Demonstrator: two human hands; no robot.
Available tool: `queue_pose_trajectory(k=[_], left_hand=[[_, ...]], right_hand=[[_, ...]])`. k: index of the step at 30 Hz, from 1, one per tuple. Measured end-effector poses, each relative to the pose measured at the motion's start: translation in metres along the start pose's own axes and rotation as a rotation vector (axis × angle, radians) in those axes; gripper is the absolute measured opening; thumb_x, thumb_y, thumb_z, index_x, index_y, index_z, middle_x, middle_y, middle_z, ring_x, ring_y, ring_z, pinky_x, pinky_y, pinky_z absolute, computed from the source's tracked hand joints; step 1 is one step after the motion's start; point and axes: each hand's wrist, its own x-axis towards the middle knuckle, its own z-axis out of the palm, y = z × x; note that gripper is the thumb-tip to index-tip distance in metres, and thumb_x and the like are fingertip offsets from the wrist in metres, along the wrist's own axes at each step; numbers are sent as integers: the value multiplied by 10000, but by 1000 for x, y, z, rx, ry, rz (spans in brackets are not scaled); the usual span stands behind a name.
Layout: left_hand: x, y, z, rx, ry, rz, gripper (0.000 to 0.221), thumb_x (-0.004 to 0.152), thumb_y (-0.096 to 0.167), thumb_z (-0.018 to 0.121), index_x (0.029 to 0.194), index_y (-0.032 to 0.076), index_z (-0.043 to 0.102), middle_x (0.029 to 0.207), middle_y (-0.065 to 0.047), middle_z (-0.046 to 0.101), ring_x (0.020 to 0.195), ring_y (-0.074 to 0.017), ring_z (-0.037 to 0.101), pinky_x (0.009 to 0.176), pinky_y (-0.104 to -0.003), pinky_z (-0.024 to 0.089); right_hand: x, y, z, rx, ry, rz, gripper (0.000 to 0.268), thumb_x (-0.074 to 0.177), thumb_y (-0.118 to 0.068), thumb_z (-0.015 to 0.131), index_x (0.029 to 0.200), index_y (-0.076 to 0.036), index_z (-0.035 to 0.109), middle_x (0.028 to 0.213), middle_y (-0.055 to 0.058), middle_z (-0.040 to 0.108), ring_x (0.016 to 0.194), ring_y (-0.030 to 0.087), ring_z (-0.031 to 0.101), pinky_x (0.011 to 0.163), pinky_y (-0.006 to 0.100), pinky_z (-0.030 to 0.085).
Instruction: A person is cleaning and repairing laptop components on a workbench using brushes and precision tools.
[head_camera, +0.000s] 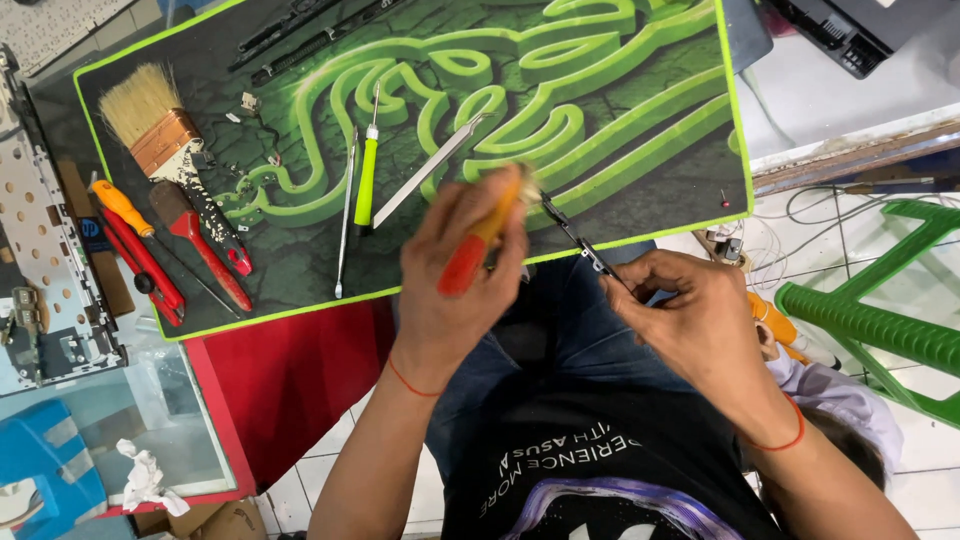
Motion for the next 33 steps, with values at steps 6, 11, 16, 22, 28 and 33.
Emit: queue_pose_trajectory(k=[6,11,16,22,28,33], left_hand=[[-17,33,10,-214,-31,-283,340,857,15,917,1186,-2,832,966,-139,830,747,-217,834,594,-278,697],[-25,19,22,-119,108,-301,315,899,33,860,1210,12,819,960,-192,809,766,-301,839,552,-311,675],[-16,12,17,-109,110,-324,303,886,41,865,1188,27,837,951,-191,814,768,-343,840,527,-321,660],[-22,30,13,-134,-67,-352,311,1050,135,744,1314,-24,711,1212,-157,783,1032,-248,797,800,-298,675],[-15,8,17,71,170,-209,275,1091,1,769,1357,-13,702,1234,-167,775,1071,-286,823,960,-372,718],[-17,34,11,-244,-58,-399,209,1067,122,754,1212,-27,737,1122,-99,792,607,-60,583,504,-189,476]], right_hand=[[0,2,1,-46,18,-43,109,930,-50,912,897,30,846,627,191,744,419,218,697,379,327,588],[1,1,5,-29,13,-40,97,938,-37,903,915,39,847,641,187,748,431,207,696,380,327,601],[8,26,-1,241,-72,90,64,938,47,835,909,104,842,623,237,755,435,210,702,314,322,624],[16,18,-10,398,-215,296,170,1000,-32,806,898,103,823,594,189,717,416,209,582,399,294,514],[12,12,-4,362,-154,360,150,990,-15,813,955,131,811,758,235,787,499,252,671,420,341,586],[11,23,-2,408,-182,301,170,998,-35,801,948,128,800,724,214,773,481,243,672,411,339,589]])
